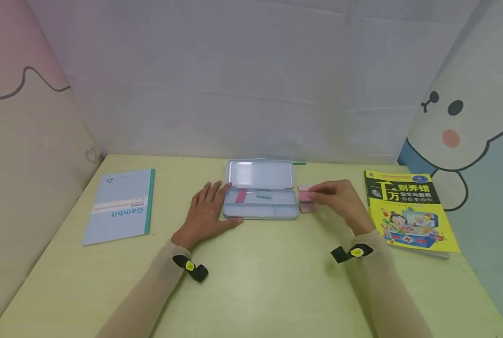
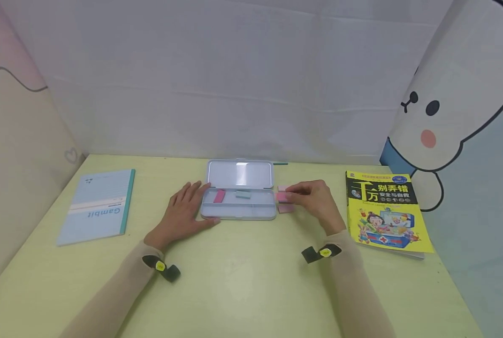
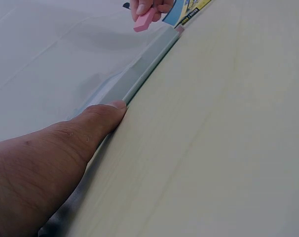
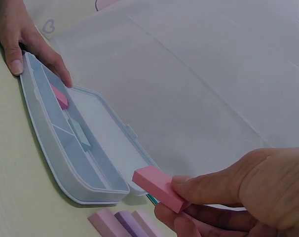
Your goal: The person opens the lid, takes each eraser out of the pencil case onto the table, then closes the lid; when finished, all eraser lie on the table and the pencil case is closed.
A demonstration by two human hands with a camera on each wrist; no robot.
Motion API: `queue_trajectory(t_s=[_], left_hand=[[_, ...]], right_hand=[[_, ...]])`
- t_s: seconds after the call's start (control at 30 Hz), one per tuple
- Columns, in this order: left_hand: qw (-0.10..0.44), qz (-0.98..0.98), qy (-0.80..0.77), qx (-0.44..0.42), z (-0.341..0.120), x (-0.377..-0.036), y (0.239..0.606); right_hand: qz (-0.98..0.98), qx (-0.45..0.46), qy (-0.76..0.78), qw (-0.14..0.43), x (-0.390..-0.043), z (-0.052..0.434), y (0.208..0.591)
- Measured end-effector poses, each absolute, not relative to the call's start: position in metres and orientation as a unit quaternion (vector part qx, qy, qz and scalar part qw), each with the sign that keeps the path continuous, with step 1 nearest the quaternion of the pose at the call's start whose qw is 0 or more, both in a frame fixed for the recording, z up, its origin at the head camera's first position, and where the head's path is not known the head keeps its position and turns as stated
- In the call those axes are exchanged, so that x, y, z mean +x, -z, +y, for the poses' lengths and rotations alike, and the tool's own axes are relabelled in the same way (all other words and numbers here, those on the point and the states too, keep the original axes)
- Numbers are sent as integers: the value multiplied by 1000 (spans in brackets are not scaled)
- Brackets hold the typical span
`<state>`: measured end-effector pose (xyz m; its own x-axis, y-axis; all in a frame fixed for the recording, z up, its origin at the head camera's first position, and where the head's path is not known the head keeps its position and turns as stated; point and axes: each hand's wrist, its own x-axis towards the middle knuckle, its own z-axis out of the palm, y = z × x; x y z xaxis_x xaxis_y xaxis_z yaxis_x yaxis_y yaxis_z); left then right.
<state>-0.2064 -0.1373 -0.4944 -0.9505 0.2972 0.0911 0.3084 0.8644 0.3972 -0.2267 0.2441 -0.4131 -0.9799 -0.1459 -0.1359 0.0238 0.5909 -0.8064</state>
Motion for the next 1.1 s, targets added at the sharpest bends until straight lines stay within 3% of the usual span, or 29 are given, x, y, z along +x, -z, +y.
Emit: queue_trajectory(t_s=[0.7,1.1], left_hand=[[15,-966,206,-156,-138,-208,496],[9,-965,211,-157,-138,-207,495]], right_hand=[[895,-1,402,194,-232,289,407],[902,34,378,204,-232,296,414]])
